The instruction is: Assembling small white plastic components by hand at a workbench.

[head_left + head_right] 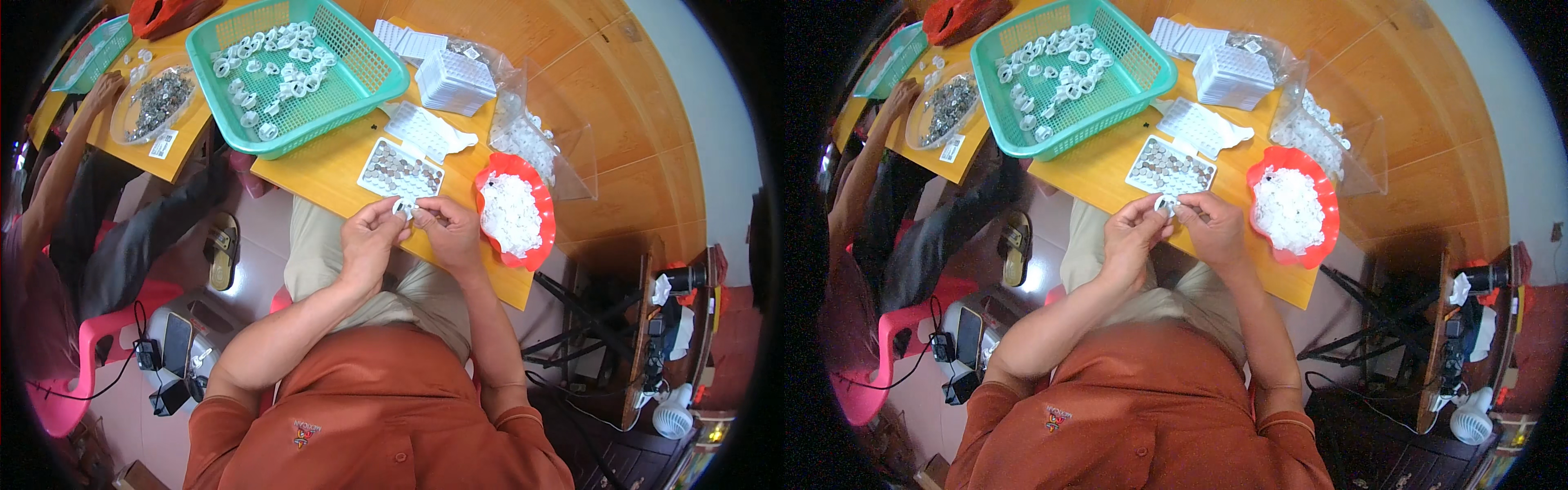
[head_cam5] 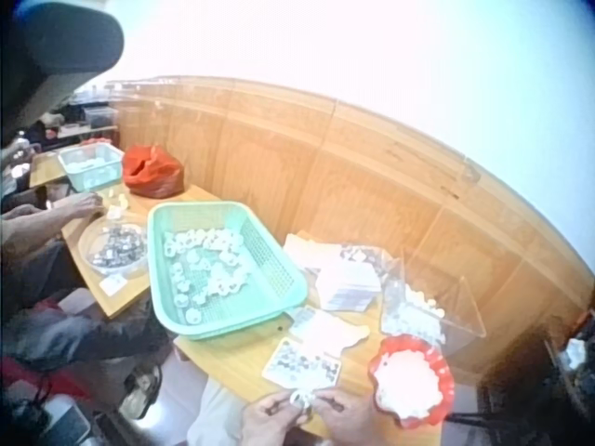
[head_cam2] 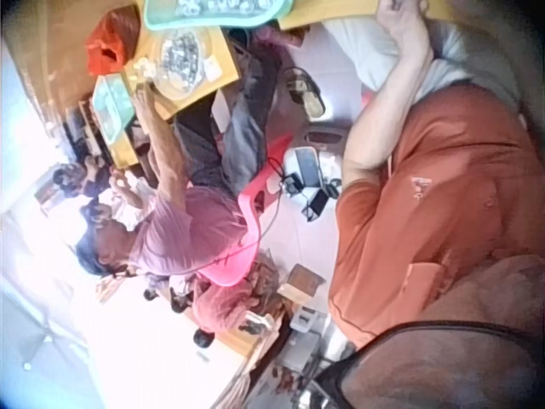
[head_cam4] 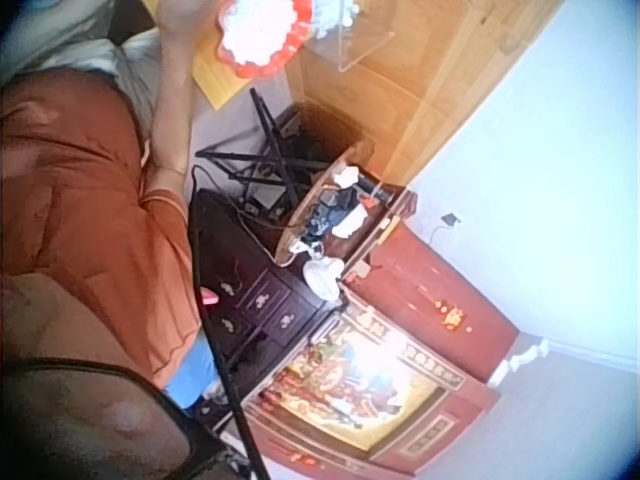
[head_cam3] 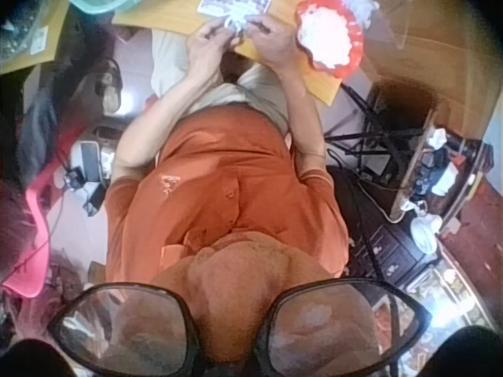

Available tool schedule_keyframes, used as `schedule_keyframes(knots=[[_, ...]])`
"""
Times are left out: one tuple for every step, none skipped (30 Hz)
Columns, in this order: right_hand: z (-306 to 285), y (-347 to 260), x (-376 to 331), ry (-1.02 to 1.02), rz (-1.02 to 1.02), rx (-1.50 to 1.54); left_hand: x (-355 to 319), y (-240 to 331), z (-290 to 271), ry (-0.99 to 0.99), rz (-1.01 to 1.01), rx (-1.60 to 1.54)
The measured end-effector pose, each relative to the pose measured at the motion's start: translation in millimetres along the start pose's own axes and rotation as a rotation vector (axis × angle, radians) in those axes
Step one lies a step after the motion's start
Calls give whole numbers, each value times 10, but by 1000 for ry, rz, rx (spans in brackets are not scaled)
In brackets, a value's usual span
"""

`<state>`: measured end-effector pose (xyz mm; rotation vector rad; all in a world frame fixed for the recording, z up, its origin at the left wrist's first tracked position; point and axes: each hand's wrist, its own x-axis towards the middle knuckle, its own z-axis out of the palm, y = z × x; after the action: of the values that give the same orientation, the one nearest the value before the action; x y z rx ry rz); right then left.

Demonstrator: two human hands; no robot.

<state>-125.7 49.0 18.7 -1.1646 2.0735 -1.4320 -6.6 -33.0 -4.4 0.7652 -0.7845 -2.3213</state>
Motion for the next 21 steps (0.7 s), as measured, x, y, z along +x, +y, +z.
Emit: schedule_keyframes(knots=[[12, -4, -5, -1, 1, 1, 2, -2, -2, -1, 2, 2], [22, -14, -9, 5, 1, 13, 6, -6, -5, 0, 1, 2], [26, -18, -12, 12, 0, 25, 12, -12, -6, -2, 7, 2], [24, -10, -10, 12, 1, 25, 16, -16, -5, -5, 12, 1], [19, 1, -4, 15, -51, -37, 17, -20, -3, -5, 11, 1], [21, -4, 0, 17, -102, -99, 17, -21, -2, -4, 17, 3], [21, -19, 0, 17, -102, -98, 17, -23, -1, -4, 22, 4], [19, -46, -1, 24, -165, -163, 18, -24, -2, -3, 21, 4], [20, -80, -1, 32, -229, -228, 20, -24, -2, -2, 24, 3], [23, -100, -5, 32, -228, -227, 21, -24, -3, -2, 27, 2], [28, -119, -13, 36, -260, -268, 20, -22, -3, -1, 26, 3], [29, -132, -19, 41, -292, -308, 17, -20, 0, -3, 28, 3], [32, -141, -22, 41, -292, -309, 15, -18, 0, -5, 30, 3], [35, -149, -25, 44, -299, -316, 15, -20, -5, -6, 29, 3], [36, -154, -25, 46, -308, -323, 18, -21, -9, -18, 41, 11], [36, -156, -25, 45, -307, -325, 20, -21, -14, -31, 52, 19], [36, -158, -25, 41, -322, -340, 20, -20, -19, -32, 51, 16], [20, -153, -30, 42, -336, -349, 12, -21, -3, -33, 56, 35], [8, -151, -33, 46, -337, -345, 5, -22, 11, -35, 60, 54], [-2, -150, -36, 54, -347, -354, 0, -27, 26, -35, 61, 59], [5, -154, -33, 57, -358, -369, -1, -28, 25, -42, 71, 67]])
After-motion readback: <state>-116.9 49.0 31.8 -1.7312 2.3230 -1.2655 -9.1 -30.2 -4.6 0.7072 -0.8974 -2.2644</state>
